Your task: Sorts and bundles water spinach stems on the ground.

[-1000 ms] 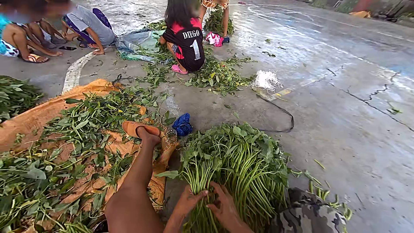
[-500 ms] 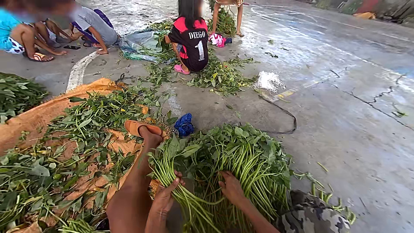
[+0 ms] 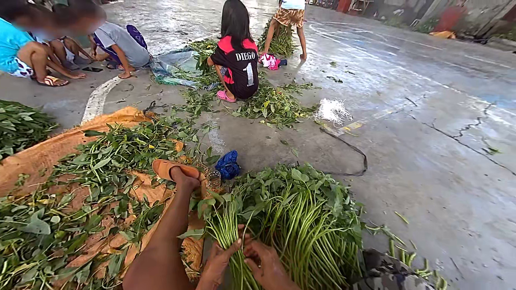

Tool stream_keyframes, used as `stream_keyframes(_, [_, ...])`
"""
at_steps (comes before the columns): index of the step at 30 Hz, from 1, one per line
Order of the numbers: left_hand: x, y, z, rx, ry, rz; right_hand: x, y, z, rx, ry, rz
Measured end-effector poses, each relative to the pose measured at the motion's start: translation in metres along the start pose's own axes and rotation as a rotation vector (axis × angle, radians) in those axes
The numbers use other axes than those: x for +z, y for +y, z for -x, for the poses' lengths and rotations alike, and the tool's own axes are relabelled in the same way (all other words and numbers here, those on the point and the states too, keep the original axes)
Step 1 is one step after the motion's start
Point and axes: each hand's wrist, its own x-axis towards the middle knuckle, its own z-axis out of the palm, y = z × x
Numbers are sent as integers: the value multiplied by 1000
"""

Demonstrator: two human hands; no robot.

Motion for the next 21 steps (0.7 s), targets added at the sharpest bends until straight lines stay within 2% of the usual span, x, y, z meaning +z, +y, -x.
stream_keyframes(3, [-4,7,2,-24,48,84,-9,10,-4,60,97,16])
stream_keyframes(6, [-12,21,7,13,71,164,-30,27,-12,304,208,163])
stream_keyframes(9, [-17,31,10,41,131,227,-50,44,-28,533,15,225])
stream_keyframes(11, [-18,31,9,56,192,225,-54,51,-33,582,-45,184])
stream_keyframes(14, [-18,23,5,117,259,66,-48,41,-27,491,152,95])
stream_keyframes(17, [-13,19,6,149,222,-170,-32,17,-2,197,312,63])
stream_keyframes(19, [-7,20,8,134,171,-195,-19,9,14,18,313,38])
stream_keyframes(21, [-3,20,9,138,151,-144,-8,8,23,-49,310,38])
